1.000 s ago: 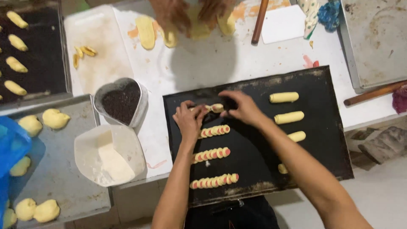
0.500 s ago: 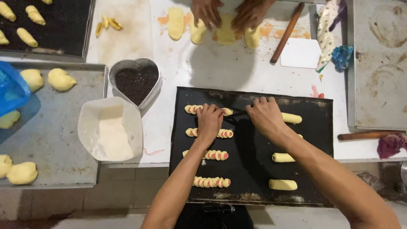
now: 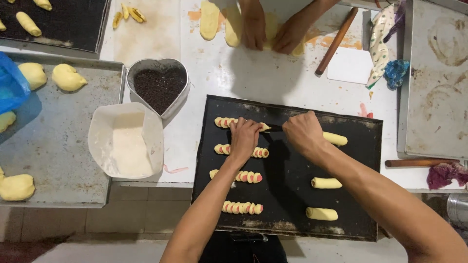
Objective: Using scissors to cut and shape pieces of dough into decorative patterns on a baking tray
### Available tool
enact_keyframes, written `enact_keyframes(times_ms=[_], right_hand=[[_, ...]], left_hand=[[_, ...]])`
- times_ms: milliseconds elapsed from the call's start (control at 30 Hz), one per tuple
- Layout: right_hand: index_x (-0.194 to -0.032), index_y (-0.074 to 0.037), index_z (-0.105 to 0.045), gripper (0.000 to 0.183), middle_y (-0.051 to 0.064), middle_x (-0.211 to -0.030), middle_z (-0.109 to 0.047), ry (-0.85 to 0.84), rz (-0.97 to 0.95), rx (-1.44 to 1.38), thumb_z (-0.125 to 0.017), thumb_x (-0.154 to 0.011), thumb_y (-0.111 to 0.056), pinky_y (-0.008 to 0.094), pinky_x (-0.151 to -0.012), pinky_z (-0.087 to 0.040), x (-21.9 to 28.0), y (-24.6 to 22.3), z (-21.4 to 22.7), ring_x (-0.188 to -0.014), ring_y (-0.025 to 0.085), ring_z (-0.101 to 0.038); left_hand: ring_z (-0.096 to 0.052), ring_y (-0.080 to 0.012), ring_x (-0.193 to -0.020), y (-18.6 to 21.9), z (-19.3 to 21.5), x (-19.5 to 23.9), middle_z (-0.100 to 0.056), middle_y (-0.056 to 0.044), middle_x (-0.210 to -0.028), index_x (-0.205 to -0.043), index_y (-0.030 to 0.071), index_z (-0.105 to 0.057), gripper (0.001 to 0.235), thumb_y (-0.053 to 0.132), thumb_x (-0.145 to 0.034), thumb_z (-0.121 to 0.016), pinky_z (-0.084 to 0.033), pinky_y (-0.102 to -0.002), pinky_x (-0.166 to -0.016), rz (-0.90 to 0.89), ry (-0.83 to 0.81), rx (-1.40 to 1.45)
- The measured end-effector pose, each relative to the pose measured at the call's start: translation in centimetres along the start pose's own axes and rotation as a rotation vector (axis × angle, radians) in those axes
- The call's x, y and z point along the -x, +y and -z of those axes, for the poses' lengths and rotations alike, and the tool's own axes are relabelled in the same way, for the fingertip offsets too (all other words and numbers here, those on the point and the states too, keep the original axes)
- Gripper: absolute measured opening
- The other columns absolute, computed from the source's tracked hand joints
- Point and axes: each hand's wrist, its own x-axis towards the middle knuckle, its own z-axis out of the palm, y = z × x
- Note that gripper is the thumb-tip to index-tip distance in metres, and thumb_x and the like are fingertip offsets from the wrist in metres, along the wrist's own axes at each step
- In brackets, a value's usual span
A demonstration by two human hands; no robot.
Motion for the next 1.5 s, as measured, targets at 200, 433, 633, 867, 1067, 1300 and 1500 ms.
enact_keyframes(times_ms=[200, 433, 633, 867, 1067, 1300, 1500], right_hand=[[-0.072, -0.016, -0.076, 0.013, 0.002, -0.062, -0.069, 0.004, 0.063, -0.006, -0.071, -0.083, -0.01, 0.036, -0.055, -0.045, -0.2, -0.8, 0.3, -0.063, 0.02, -0.068], [-0.087, -0.017, -0.082, 0.018, 0.005, -0.076, -0.077, -0.117, -0.027, -0.127, -0.087, -0.073, -0.027, 0.037, -0.059, -0.059, 2.6, 2.7, 1.1, -0.077, 0.022, -0.075], [-0.136, -0.017, -0.064, 0.06, 0.012, -0.11, -0.076, -0.204, -0.301, -0.388, -0.078, -0.081, -0.037, 0.047, -0.074, -0.063, 7.1, 5.3, 2.2, -0.104, 0.034, -0.074], [-0.139, -0.018, -0.06, 0.06, 0.012, -0.12, -0.075, -0.291, -0.374, -0.768, -0.074, -0.084, -0.038, 0.052, -0.087, -0.061, 8.9, 2.5, 0.4, -0.113, 0.035, -0.072], [-0.13, -0.016, -0.064, 0.056, 0.019, -0.108, -0.076, 0.302, -0.517, -1.409, -0.083, -0.078, -0.013, 0.053, -0.084, -0.059, 4.7, -3.7, -3.5, -0.105, 0.045, -0.07], [-0.133, -0.02, -0.063, 0.064, 0.01, -0.116, -0.069, 0.529, -0.34, -1.596, -0.086, -0.073, -0.011, 0.052, -0.101, -0.054, -2.5, -8.1, -6.4, -0.121, 0.037, -0.063], [-0.126, -0.018, -0.065, 0.057, 0.015, -0.103, -0.074, 0.481, -0.342, -1.727, -0.077, -0.074, 0.002, 0.049, -0.095, -0.055, -2.0, -6.9, -4.7, -0.109, 0.04, -0.069]], left_hand=[[-0.045, -0.0163, -0.082, -1.5, -1.1, 0.0, -0.053, 0.006, -0.086, -0.112, 0.024, -0.07, 0.021, 0.03, -0.106, -0.05, -0.029, -0.037, -0.081, -0.055, -0.07, -0.04], [-0.042, -0.0166, -0.091, -4.1, -3.0, -0.3, -0.048, 0.007, -0.095, -0.123, 0.04, -0.064, 0.036, 0.052, -0.09, -0.063, -0.032, -0.039, -0.083, -0.113, -0.287, -0.183], [-0.046, -0.0212, -0.09, -1.5, 1.3, -1.0, -0.045, 0.002, -0.099, -0.108, 0.021, -0.065, 0.034, 0.044, -0.085, -0.076, -0.036, -0.041, -0.08, -0.054, -0.211, -0.115], [-0.049, -0.0213, -0.091, -2.8, 1.0, -1.3, -0.044, 0.003, -0.1, -0.099, 0.024, -0.062, 0.019, 0.032, -0.087, -0.075, -0.036, -0.042, -0.079, -0.042, -0.152, -0.224], [-0.046, -0.0212, -0.087, -1.7, 1.7, -1.3, -0.042, 0.002, -0.102, -0.095, 0.022, -0.06, 0.017, 0.024, -0.084, -0.072, -0.033, -0.04, -0.078, -0.059, -0.139, -0.249], [-0.045, -0.0241, -0.088, 0.2, 3.3, -2.1, -0.044, -0.001, -0.106, -0.075, 0.018, -0.067, 0.01, 0.024, -0.079, -0.073, -0.034, -0.04, -0.078, 0.021, -0.268, -0.27], [-0.046, -0.0212, -0.089, -0.3, 2.8, -2.2, -0.049, 0.0, -0.107, -0.085, 0.022, -0.069, 0.013, 0.034, -0.087, -0.069, -0.032, -0.038, -0.076, -0.057, -0.205, -0.395]])
